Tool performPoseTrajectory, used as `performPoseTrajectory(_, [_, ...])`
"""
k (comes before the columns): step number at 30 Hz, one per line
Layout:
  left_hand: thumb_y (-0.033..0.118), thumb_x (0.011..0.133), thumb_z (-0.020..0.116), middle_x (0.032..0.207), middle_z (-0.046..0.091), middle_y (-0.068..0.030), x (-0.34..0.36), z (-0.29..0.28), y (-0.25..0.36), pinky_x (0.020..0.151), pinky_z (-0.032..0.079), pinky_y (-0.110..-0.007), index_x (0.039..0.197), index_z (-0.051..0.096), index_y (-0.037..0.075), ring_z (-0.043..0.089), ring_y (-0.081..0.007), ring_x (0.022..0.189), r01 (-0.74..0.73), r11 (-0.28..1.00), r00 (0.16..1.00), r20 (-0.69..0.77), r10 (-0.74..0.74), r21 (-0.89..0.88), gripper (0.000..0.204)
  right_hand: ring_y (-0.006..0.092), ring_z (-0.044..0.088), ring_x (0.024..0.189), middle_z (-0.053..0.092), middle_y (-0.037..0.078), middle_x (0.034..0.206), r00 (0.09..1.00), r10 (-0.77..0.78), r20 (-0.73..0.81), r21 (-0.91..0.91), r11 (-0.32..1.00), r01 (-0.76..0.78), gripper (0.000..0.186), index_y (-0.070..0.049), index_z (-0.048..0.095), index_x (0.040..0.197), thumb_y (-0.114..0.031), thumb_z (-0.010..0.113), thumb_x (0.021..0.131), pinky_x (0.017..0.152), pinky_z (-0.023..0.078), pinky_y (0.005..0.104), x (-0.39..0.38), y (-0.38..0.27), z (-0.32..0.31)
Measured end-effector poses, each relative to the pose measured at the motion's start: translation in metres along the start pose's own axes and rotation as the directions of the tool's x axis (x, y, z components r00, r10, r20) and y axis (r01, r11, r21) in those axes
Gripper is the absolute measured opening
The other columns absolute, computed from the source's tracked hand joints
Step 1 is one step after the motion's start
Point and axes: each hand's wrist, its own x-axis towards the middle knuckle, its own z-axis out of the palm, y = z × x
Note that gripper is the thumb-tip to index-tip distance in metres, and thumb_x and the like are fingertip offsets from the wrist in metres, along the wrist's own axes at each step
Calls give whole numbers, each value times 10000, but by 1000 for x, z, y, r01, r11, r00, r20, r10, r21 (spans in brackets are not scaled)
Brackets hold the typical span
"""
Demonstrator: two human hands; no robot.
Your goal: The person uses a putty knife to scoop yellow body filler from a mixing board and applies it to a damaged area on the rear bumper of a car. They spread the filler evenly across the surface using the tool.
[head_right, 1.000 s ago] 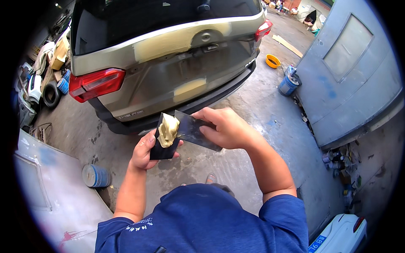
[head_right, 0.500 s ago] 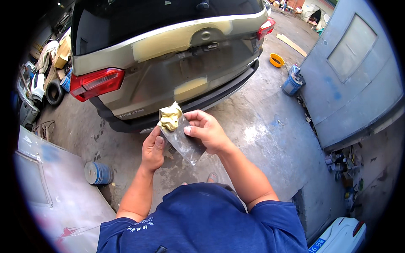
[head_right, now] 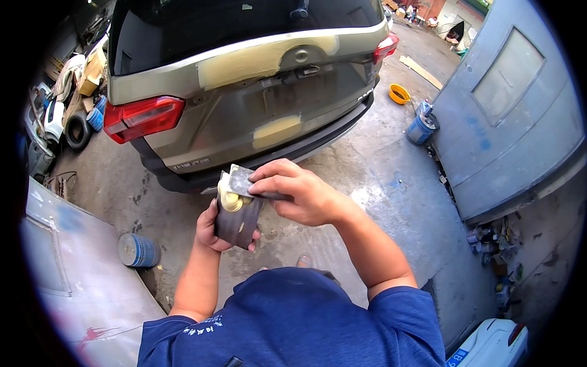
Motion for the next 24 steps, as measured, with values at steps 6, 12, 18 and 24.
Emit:
performPoseTrajectory(6, [514, 957, 484, 1369, 479, -225, 8, 16, -5, 877, 513, -607, 1439, 340, 35, 518, -467, 1198, -195, 975, 965, -155, 211, 108, 695, 197, 574, 1141, 600, 101, 1226, 922, 300, -245, 361, 911, -200, 373, -53, 611, 1174, 67, 580, 822, 913, 491, 357, -38, 25, -7])
performPoseTrajectory(12, [421, 1004, 446, 1362, 526, -110, 10, 10, 0, 1049, 419, -449, 1398, 425, 66, 527, -268, 1231, -361, 925, 877, -295, 379, 117, 531, 155, 628, 1003, 645, 100, 1111, 818, 575, -1, 886, 380, -266, 439, -23, 534, 1226, 10, 683, 815, 886, 497, 319, -87, 33, 60])
performPoseTrajectory(18, [371, 1016, 438, 1360, 533, -85, 16, 25, -12, 1061, 399, -420, 1383, 445, 62, 522, -240, 1228, -342, 911, 853, -329, 404, 232, 480, 126, 633, 931, 651, 75, 1054, 811, 585, -19, 920, 328, -216, 400, -12, 523, 1212, -7, 665, 839, 845, 512, 275, -65, 52, 71])
performPoseTrajectory(24, [413, 1002, 457, 1380, 506, -86, 6, 27, -13, 1068, 395, -447, 1412, 401, 86, 509, -253, 1240, -356, 895, 842, -322, 432, 271, 527, 159, 661, 911, 673, 113, 1047, 727, 668, -160, 905, 394, -162, 419, 14, 514, 1215, -37, 664, 827, 816, 535, 305, -79, 50, 48])
